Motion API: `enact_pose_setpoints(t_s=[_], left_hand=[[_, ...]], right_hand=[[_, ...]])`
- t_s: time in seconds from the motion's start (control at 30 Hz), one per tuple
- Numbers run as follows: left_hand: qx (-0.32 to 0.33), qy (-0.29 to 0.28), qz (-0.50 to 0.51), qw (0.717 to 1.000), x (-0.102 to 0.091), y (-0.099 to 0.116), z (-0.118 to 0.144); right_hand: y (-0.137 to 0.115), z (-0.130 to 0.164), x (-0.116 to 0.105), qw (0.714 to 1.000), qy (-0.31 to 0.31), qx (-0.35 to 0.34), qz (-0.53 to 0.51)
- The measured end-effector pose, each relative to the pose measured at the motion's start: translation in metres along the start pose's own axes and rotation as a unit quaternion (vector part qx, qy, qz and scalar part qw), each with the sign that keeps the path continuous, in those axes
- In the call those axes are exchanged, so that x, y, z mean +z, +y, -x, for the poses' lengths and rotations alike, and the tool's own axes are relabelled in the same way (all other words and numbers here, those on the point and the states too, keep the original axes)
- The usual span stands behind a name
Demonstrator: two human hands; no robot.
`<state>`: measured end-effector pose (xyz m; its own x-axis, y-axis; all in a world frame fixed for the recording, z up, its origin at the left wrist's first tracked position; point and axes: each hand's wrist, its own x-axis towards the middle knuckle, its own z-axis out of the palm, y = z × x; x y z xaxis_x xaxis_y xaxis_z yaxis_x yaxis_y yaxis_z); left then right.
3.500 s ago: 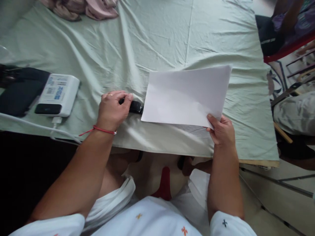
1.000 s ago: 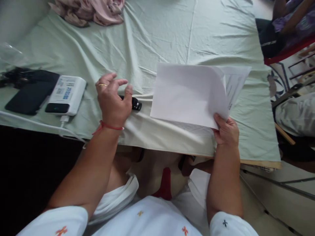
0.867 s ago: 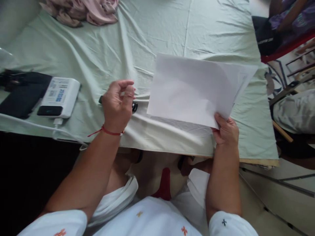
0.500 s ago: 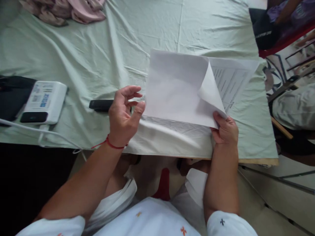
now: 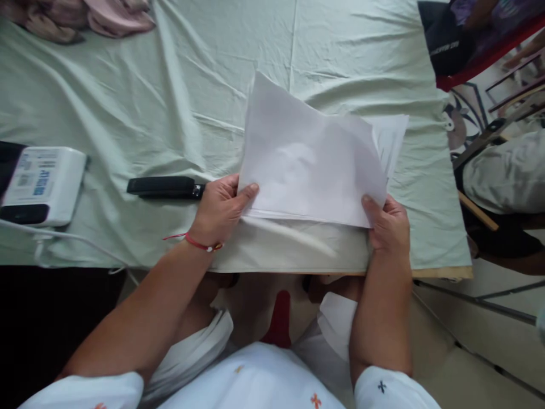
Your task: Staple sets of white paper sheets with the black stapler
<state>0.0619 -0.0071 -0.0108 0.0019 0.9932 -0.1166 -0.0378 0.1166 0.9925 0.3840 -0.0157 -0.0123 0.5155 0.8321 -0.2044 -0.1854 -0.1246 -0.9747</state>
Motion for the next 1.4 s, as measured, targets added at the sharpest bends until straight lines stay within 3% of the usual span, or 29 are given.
enact_pose_setpoints(t_s=[0.23, 0.4, 0.6, 0.77, 1.4], left_hand=[[-0.014, 0.018, -0.001, 1.000, 0.006, 0.005, -0.003], [-0.057, -0.046, 0.071, 0.995, 0.006, 0.009, -0.010], [-0.069, -0.005, 0.026, 0.997, 0.006, 0.004, -0.013], [-0.089, -0.051, 0.034, 0.994, 0.006, 0.013, -0.011], [-0.126, 0.033, 0.026, 0.991, 0.004, 0.022, -0.012]], right_hand=[[0.006, -0.005, -0.003, 0.997, 0.026, -0.062, 0.025], [0.007, -0.010, -0.003, 0.996, 0.054, -0.077, -0.002], [0.008, -0.011, -0.003, 0.995, 0.061, -0.082, -0.017], [0.008, -0.016, -0.005, 0.991, 0.091, -0.089, -0.041], [0.013, -0.019, -0.006, 0.992, 0.065, -0.091, -0.054]])
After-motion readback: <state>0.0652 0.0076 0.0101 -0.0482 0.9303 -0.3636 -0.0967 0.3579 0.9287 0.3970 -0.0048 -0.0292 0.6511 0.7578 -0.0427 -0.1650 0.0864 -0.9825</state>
